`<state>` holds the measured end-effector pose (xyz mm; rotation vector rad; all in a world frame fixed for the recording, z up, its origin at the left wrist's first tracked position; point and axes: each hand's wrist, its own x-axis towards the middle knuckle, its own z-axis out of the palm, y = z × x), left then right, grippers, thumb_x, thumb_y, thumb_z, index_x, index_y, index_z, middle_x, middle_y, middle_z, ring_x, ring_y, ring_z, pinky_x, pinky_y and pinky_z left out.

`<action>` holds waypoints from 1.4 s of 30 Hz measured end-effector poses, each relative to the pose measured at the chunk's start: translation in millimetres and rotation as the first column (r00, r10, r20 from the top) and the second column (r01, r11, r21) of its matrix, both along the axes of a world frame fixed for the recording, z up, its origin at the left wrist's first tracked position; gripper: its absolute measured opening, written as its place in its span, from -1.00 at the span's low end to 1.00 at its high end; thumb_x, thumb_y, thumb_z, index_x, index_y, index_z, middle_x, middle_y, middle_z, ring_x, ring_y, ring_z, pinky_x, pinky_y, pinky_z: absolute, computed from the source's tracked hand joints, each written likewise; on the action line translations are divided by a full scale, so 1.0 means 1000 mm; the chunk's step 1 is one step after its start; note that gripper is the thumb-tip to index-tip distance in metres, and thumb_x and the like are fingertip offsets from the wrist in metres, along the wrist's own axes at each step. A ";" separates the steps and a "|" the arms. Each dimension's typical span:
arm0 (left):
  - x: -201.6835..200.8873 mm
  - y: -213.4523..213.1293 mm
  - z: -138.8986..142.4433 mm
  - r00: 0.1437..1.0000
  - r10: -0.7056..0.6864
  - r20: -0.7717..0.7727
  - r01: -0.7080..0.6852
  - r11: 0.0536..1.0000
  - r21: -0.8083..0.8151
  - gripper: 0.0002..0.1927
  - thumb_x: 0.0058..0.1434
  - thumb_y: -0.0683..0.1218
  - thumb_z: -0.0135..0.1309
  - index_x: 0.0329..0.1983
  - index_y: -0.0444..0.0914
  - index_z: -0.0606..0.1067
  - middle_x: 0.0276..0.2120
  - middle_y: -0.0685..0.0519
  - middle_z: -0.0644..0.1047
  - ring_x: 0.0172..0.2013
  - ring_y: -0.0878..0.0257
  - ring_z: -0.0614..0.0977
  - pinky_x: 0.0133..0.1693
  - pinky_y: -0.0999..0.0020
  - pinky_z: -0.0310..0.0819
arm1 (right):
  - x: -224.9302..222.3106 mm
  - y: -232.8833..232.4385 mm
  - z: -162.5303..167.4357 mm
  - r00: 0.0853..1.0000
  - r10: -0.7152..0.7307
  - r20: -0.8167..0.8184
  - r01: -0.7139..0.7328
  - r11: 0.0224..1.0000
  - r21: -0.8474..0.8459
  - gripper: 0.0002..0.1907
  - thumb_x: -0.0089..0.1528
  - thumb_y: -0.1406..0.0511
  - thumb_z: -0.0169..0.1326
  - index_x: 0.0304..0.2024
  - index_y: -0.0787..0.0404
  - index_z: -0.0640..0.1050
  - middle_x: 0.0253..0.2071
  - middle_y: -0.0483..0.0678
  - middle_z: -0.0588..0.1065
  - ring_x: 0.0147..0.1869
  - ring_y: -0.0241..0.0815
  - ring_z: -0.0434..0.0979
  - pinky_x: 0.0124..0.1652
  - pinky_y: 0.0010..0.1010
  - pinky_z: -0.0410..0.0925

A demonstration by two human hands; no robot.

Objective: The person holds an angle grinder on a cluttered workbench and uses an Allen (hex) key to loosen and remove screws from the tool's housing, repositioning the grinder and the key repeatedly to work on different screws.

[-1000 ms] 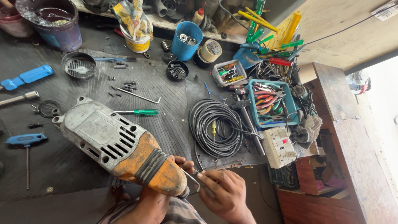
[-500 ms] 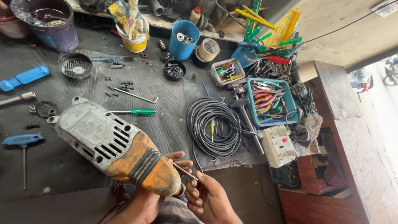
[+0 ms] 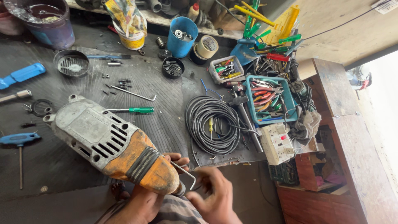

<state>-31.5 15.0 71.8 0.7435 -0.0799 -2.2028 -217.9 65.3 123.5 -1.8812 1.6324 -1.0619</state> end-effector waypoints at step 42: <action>-0.011 0.006 -0.035 0.993 0.115 -0.014 -0.114 0.991 0.063 -0.71 0.33 0.06 -0.04 -0.07 -0.24 0.40 -0.05 -0.12 0.62 -0.04 0.08 0.64 -0.18 0.22 0.53 | -0.007 0.002 -0.018 0.982 0.149 -0.115 -0.161 0.981 -0.105 -0.71 0.04 0.26 0.40 -0.26 0.24 0.62 -0.37 -0.08 0.55 -0.55 -0.44 0.42 -0.53 -0.63 0.29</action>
